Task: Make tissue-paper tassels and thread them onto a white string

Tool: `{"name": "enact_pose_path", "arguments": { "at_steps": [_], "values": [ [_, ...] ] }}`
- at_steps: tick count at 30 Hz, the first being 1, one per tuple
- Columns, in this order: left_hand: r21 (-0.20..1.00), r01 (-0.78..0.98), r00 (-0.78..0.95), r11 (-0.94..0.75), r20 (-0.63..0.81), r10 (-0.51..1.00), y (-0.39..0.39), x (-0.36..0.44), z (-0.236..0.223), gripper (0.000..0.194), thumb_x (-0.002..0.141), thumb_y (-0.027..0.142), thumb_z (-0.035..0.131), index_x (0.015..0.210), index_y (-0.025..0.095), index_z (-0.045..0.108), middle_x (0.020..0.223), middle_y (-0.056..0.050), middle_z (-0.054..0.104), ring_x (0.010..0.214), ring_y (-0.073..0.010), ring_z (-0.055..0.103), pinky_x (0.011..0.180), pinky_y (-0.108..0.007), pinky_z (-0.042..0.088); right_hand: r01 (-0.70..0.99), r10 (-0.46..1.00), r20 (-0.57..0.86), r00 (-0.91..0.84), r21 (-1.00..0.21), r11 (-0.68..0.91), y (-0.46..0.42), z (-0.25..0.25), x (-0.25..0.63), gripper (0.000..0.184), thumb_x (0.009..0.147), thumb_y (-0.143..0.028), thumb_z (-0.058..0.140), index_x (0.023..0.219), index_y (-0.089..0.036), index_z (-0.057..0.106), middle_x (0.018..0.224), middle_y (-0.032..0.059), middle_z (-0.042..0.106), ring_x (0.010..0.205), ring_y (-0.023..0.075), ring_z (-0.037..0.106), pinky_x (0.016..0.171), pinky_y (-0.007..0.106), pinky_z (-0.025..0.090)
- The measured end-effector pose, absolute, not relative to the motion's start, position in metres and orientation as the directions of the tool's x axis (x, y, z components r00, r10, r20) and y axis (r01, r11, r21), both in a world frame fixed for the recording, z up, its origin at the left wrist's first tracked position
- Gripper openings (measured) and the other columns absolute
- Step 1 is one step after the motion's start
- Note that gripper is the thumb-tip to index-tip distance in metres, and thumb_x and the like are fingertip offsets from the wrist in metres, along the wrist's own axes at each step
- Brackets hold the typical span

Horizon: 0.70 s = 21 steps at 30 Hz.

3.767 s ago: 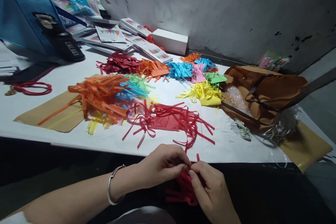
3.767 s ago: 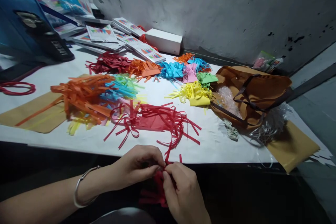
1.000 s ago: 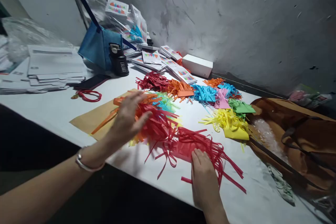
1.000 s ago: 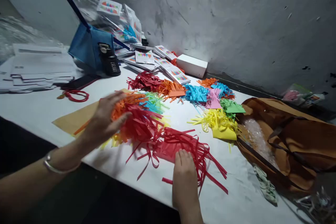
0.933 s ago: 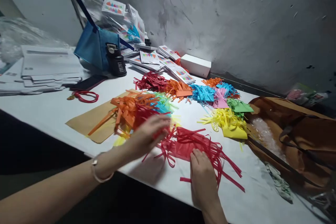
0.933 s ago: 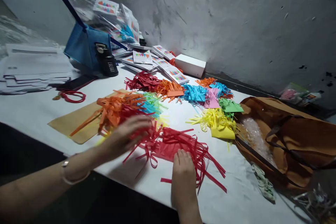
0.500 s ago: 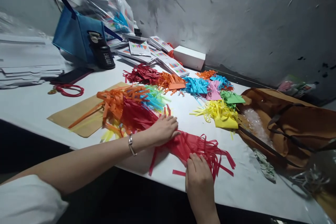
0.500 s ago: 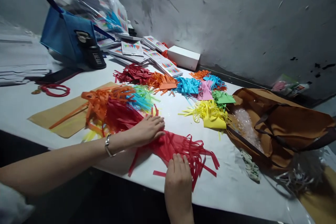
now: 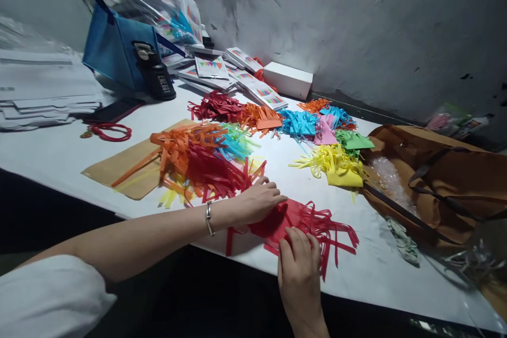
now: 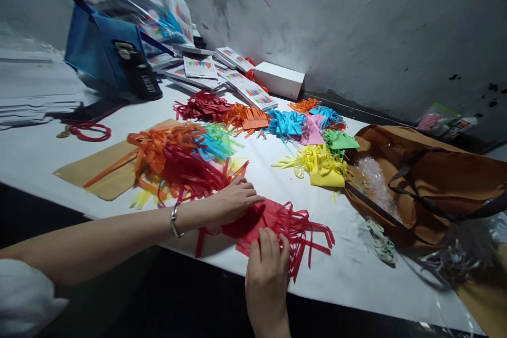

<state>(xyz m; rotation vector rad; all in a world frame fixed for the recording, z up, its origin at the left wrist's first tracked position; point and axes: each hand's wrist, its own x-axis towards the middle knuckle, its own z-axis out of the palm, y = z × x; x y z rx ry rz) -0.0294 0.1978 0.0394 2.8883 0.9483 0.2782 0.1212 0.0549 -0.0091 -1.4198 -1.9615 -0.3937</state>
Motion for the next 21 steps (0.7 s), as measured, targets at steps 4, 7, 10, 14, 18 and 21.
{"name": "enact_pose_path", "arguments": {
  "at_steps": [4, 7, 10, 14, 18, 21],
  "values": [
    [0.263, 0.789, 0.523, -0.555, 0.187, 0.832, 0.222, -0.044, 0.046, 0.031, 0.083, 0.012, 0.056, 0.11, 0.019, 0.07, 0.091, -0.007, 0.075, 0.091, -0.0254, 0.067, 0.096, -0.044, 0.042, 0.921, 0.753, 0.637, -0.163, -0.175, 0.348, 0.053, -0.01, 0.121, 0.027, 0.094, -0.004, 0.042, 0.098, -0.016, 0.065, 0.1, 0.0082, 0.071, 0.098, 0.0231, 0.065, 0.105, 0.05, 0.039],
    [0.296, 0.868, 0.345, -0.399, 0.219, 0.913, 0.233, -0.077, 0.056, 0.036, 0.089, 0.018, 0.049, 0.122, 0.016, 0.063, 0.096, -0.01, 0.074, 0.091, -0.0261, 0.068, 0.087, -0.041, 0.048, 0.918, 0.759, 0.63, -0.164, -0.184, 0.351, 0.053, -0.011, 0.122, 0.026, 0.094, -0.004, 0.042, 0.099, -0.016, 0.065, 0.098, 0.0079, 0.072, 0.098, 0.0228, 0.066, 0.106, 0.05, 0.04],
    [0.327, 0.879, 0.213, -0.348, 0.384, 0.898, 0.216, -0.098, 0.063, 0.043, 0.093, 0.024, 0.047, 0.134, 0.014, 0.051, 0.124, -0.016, 0.064, 0.115, -0.0297, 0.059, 0.096, -0.044, 0.047, 0.915, 0.761, 0.628, -0.166, -0.191, 0.357, 0.054, -0.013, 0.123, 0.025, 0.093, -0.003, 0.043, 0.1, -0.014, 0.065, 0.102, 0.0096, 0.072, 0.101, 0.0241, 0.065, 0.107, 0.051, 0.041],
    [0.218, 0.601, 0.588, -0.769, 0.53, 0.611, 0.157, -0.086, 0.055, 0.042, 0.092, 0.031, 0.058, 0.132, 0.018, 0.053, 0.133, -0.014, 0.059, 0.128, -0.0289, 0.05, 0.115, -0.05, 0.031, 0.908, 0.728, 0.668, -0.157, -0.191, 0.372, 0.053, -0.009, 0.123, 0.022, 0.092, -0.003, 0.047, 0.102, -0.014, 0.063, 0.106, 0.011, 0.072, 0.104, 0.0242, 0.066, 0.105, 0.049, 0.044],
    [0.204, 0.429, 0.788, -0.88, 0.392, 0.475, 0.121, -0.062, 0.031, 0.021, 0.091, 0.015, 0.057, 0.11, 0.022, 0.063, 0.109, -0.004, 0.072, 0.111, -0.021, 0.06, 0.119, -0.046, 0.022, 0.881, 0.691, 0.689, -0.219, -0.165, 0.444, 0.047, 0.0, 0.126, 0.021, 0.092, -0.005, 0.049, 0.109, -0.011, 0.061, 0.113, 0.0149, 0.07, 0.112, 0.0248, 0.064, 0.106, 0.047, 0.043],
    [0.264, 0.407, 0.788, -0.874, 0.383, 0.483, 0.12, -0.061, 0.018, 0.023, 0.087, 0.005, 0.053, 0.101, 0.021, 0.064, 0.1, -0.001, 0.073, 0.102, -0.0186, 0.062, 0.116, -0.042, 0.024, 0.849, 0.716, 0.626, -0.308, -0.159, 0.504, 0.045, 0.003, 0.134, 0.032, 0.093, -0.002, 0.043, 0.117, -0.013, 0.06, 0.113, 0.0102, 0.072, 0.112, 0.0222, 0.064, 0.108, 0.044, 0.04]
  ]
}}
